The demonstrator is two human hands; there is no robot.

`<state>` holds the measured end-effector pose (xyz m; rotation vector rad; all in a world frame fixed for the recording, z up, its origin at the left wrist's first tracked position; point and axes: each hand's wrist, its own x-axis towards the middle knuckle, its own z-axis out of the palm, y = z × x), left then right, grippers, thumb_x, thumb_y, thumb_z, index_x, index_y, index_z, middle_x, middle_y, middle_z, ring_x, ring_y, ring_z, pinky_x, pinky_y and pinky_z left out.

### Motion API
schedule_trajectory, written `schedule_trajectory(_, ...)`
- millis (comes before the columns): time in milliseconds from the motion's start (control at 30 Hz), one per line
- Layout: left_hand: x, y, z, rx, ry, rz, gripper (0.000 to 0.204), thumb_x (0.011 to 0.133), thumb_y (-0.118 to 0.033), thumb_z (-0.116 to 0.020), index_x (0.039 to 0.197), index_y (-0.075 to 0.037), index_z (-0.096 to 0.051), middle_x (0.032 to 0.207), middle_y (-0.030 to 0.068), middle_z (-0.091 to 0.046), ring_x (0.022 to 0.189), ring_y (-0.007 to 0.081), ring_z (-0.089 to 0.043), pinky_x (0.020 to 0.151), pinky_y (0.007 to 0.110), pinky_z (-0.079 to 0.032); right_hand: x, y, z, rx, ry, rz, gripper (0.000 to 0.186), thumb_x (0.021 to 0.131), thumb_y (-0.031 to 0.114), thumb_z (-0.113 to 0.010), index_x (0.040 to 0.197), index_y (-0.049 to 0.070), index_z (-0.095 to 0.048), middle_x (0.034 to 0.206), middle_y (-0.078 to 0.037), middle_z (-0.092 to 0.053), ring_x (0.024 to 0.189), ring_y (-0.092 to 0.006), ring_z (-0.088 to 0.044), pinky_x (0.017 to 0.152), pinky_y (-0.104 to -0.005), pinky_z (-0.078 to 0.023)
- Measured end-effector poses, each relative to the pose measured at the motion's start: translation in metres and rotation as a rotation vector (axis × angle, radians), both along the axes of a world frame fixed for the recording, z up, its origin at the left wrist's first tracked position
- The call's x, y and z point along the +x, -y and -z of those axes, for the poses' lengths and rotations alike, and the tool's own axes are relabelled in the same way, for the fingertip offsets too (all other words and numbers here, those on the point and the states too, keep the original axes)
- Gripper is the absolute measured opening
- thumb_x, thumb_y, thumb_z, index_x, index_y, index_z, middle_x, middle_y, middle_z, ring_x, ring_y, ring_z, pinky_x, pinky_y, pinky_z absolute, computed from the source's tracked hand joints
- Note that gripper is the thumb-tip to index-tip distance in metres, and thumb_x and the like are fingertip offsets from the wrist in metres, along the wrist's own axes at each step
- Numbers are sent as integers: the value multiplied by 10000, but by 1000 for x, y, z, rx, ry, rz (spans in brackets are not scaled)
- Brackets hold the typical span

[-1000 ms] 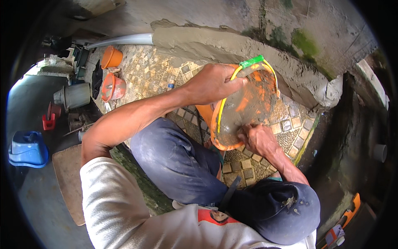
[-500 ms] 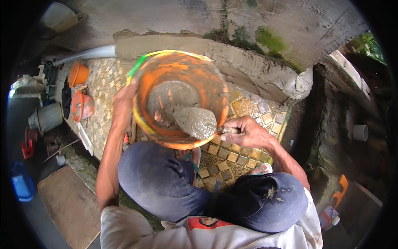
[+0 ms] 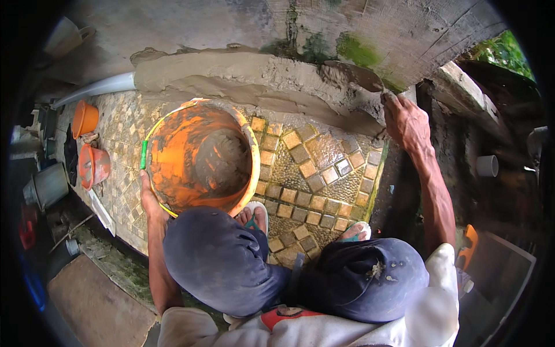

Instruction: The person applies cement mortar from a bucket to a gap in a concrete wall using a trowel.

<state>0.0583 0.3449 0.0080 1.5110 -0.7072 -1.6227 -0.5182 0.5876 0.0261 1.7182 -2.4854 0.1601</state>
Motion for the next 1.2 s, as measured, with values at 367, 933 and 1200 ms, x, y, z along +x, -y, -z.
schedule_trajectory(367,22,8,13,-78,-5,60,691,1117,-553,-476,1478,34,-526,1398,193,-646,1219,314,-681,1041,458,-561,-12,31,4,307,221,93,555,1101,530,-473,1082,6,-655,801,-278,-723,795,-462,-741,721,-569,-585)
schedule_trajectory(933,24,8,14,-109,-6,96,690,1109,-558,-495,1475,27,-525,1379,190,-651,1190,320,-689,1004,469,-578,-78,-30,5,325,83,100,499,1077,452,-524,944,-1,-686,767,-284,-696,781,-482,-716,720,-563,-571)
schedule_trajectory(1200,24,8,12,-117,10,127,690,1112,-554,-488,1461,39,-530,1377,185,-654,1169,296,-700,999,443,-588,-73,-23,24,276,349,157,466,1083,414,-517,1031,-14,-693,848,-320,-697,850,-496,-706,802,-569,-547)
